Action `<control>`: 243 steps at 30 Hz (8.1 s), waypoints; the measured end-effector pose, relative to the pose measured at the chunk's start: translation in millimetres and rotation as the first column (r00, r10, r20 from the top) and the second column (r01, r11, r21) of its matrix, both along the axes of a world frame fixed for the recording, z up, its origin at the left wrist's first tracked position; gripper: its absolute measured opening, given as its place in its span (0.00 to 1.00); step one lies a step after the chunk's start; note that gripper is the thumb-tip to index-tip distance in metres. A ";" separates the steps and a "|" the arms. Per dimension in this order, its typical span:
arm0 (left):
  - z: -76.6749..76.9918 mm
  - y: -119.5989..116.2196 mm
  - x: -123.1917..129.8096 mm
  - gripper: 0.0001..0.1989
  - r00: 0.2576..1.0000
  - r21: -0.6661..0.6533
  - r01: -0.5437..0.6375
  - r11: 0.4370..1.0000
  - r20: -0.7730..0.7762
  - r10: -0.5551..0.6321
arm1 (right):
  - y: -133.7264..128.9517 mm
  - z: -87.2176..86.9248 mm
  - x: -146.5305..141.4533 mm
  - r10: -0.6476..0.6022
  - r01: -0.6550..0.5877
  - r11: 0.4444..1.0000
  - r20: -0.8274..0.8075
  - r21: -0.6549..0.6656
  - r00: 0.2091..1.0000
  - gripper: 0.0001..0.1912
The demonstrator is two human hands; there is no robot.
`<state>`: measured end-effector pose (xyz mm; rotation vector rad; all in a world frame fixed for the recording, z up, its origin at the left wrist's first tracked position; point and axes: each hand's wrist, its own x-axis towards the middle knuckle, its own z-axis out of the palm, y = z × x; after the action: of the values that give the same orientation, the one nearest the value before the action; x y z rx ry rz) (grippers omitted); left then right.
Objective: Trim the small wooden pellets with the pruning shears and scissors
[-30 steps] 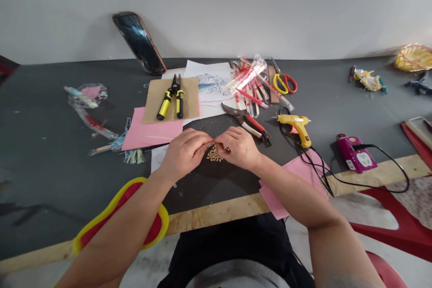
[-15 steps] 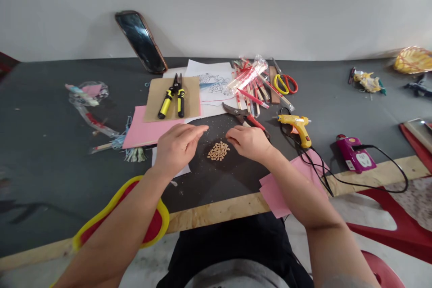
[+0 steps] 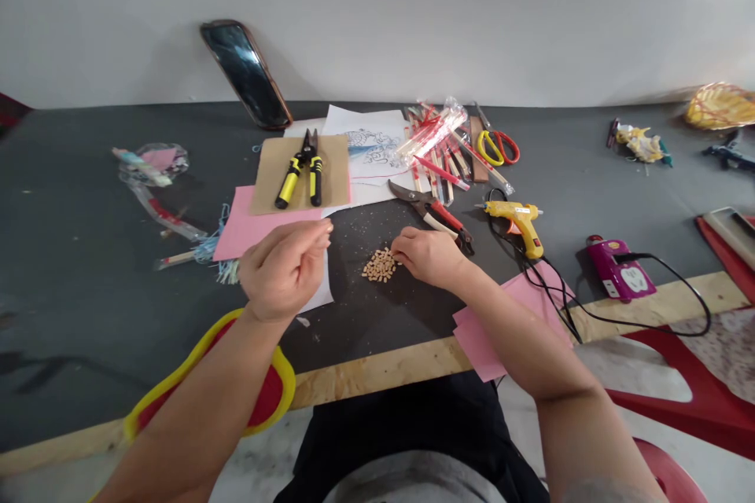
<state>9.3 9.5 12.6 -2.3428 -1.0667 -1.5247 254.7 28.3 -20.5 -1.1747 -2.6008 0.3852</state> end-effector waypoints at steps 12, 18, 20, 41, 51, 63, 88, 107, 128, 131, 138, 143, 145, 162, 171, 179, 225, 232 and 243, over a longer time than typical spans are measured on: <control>42.3 3.7 -3.3 0.12 0.299 -0.338 0.849 0.407 0.941 0.158 | 0.2 3.8 -10.4 -0.088 0.098 0.995 -0.478 -0.004 0.874 0.08; 14.0 1.1 20.1 0.16 0.599 -0.626 0.780 -0.003 0.746 0.290 | -2.7 11.1 -14.3 -0.071 0.120 0.992 -0.647 0.032 0.760 0.07; 5.6 -0.1 28.0 0.18 0.644 -0.664 0.747 -0.043 0.705 0.298 | -4.3 12.2 -15.2 -0.060 0.086 0.996 -0.665 0.007 0.745 0.07; -1.1 0.7 29.4 0.22 0.670 -0.672 0.733 -0.105 0.689 0.276 | -4.8 7.0 -19.2 -0.136 0.012 0.984 -0.708 -0.177 0.693 0.03; 2.8 1.4 29.7 0.22 0.668 -0.663 0.738 -0.125 0.691 0.278 | -5.3 9.4 -19.2 -0.124 -0.013 0.982 -0.703 -0.186 0.700 0.05; -1.5 0.5 29.1 0.18 0.711 -0.711 0.695 -0.104 0.659 0.246 | -6.4 11.1 -20.7 -0.145 -0.015 0.975 -0.692 -0.220 0.707 0.05; 0.2 0.8 30.0 0.14 0.763 -0.762 0.640 -0.101 0.613 0.206 | -5.0 5.5 -19.0 -0.102 -0.041 0.981 -0.683 -0.191 0.723 0.06; 1.8 -4.9 31.1 0.12 0.831 -0.846 0.532 -0.045 0.511 0.218 | -6.6 4.6 -19.0 -0.186 -0.038 0.953 -0.679 -0.301 0.710 0.10; 5.0 -2.1 24.4 0.09 0.888 -0.894 0.448 0.003 0.445 0.117 | -4.3 6.0 -16.2 -0.056 -0.038 0.991 -0.642 -0.132 0.765 0.05; 9.7 2.3 19.3 0.11 0.867 -0.880 0.474 0.025 0.472 0.161 | -1.5 5.0 -12.7 -0.019 -0.023 0.998 -0.568 -0.066 0.823 0.07; 8.4 9.5 13.2 0.14 0.796 -0.826 0.564 0.024 0.551 0.253 | 1.0 -6.7 -8.8 0.106 -0.087 0.993 -0.297 0.075 0.949 0.12; 6.6 8.8 13.6 0.14 0.790 -0.819 0.573 0.025 0.560 0.251 | 1.4 -6.2 -8.9 0.083 -0.057 0.994 -0.285 0.096 0.955 0.13; 7.8 9.6 12.8 0.14 0.778 -0.814 0.580 0.034 0.566 0.271 | 4.1 0.0 -4.6 0.001 0.044 0.988 -0.286 0.151 0.958 0.12; 27.3 26.0 -5.3 0.07 0.315 -0.512 0.825 0.238 0.767 0.559 | 24.0 -3.3 23.0 -0.457 0.438 0.880 0.083 0.182 0.885 0.08; 26.5 25.2 -3.7 0.08 0.378 -0.545 0.817 0.186 0.752 0.540 | 21.7 19.0 17.2 -0.589 0.390 0.805 -0.674 -0.447 0.445 0.25; 26.1 14.2 1.0 0.13 0.655 -0.721 0.679 0.139 0.680 0.329 | 9.5 29.4 14.7 -0.581 -0.140 0.700 -0.673 -0.700 0.458 0.16; 20.8 4.5 -2.5 0.10 0.804 -0.753 0.486 0.443 0.585 0.112 | -6.8 11.6 -3.5 -0.057 0.092 0.979 -0.192 0.180 0.980 0.28; 25.6 0.3 -0.2 0.09 0.838 -0.771 0.455 0.445 0.540 0.078 | -6.5 11.8 -8.4 -0.133 0.161 0.973 -0.174 0.163 0.976 0.32; 24.0 -0.4 -2.2 0.11 0.825 -0.752 0.471 0.461 0.561 0.072 | -9.9 17.4 -11.5 -0.202 0.214 0.967 -0.097 0.141 0.975 0.25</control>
<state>7.1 9.1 36.7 -2.7667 -2.2440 -2.1661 243.2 18.5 -3.1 -1.3324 -2.3615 0.1846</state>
